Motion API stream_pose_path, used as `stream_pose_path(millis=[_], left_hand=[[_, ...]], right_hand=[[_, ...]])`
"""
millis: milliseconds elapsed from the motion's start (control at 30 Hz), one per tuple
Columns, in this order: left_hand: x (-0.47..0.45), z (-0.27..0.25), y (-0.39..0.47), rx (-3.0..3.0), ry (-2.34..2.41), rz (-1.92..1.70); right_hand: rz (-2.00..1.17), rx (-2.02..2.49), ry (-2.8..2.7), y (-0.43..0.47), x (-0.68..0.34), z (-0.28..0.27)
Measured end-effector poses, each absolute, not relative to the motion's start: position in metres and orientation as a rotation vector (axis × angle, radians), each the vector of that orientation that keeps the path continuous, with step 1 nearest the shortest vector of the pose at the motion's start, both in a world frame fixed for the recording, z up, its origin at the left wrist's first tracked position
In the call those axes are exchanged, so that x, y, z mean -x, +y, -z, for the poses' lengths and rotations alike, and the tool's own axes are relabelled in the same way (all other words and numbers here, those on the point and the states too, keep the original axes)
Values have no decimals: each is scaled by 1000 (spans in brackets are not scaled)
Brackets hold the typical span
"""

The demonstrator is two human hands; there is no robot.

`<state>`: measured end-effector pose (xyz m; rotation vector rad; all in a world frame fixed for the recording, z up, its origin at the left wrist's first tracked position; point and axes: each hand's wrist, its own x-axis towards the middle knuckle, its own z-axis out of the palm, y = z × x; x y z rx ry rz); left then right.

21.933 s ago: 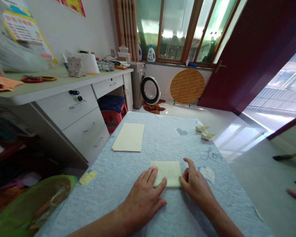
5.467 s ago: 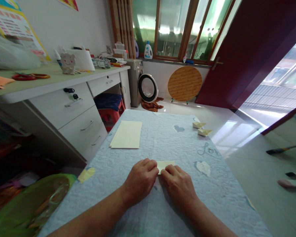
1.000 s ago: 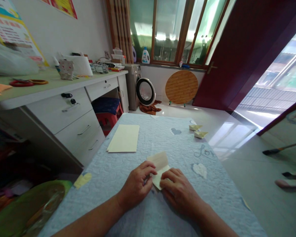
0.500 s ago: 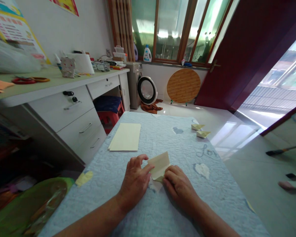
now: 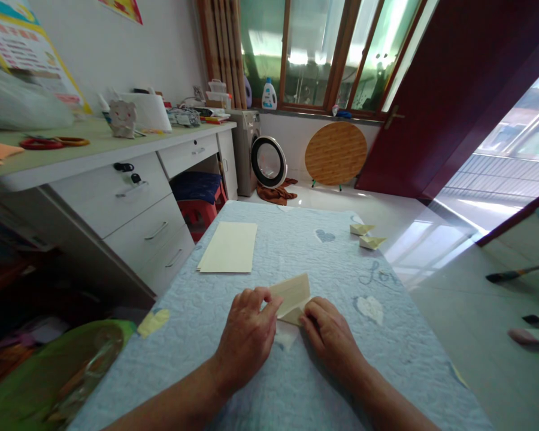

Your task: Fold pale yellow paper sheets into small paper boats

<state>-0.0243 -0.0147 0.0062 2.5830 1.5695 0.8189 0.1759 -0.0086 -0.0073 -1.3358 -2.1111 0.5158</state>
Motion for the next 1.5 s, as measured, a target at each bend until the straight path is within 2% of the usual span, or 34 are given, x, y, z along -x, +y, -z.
stream_pose_path(millis=[133, 267, 567, 1500], left_hand=[[23, -5, -13, -2549, 1549, -608], [23, -1, -10, -2460, 1468, -665], [21, -5, 1, -2104, 1401, -729], [14, -2, -4, -2346, 1537, -551]], right_hand=[[-470, 1391, -2085, -9, -175, 8], [-361, 1459, -2090, -7, -175, 8], [-416, 1517, -2082, -5, -176, 9], [-552, 1704, -2061, 6, -175, 3]])
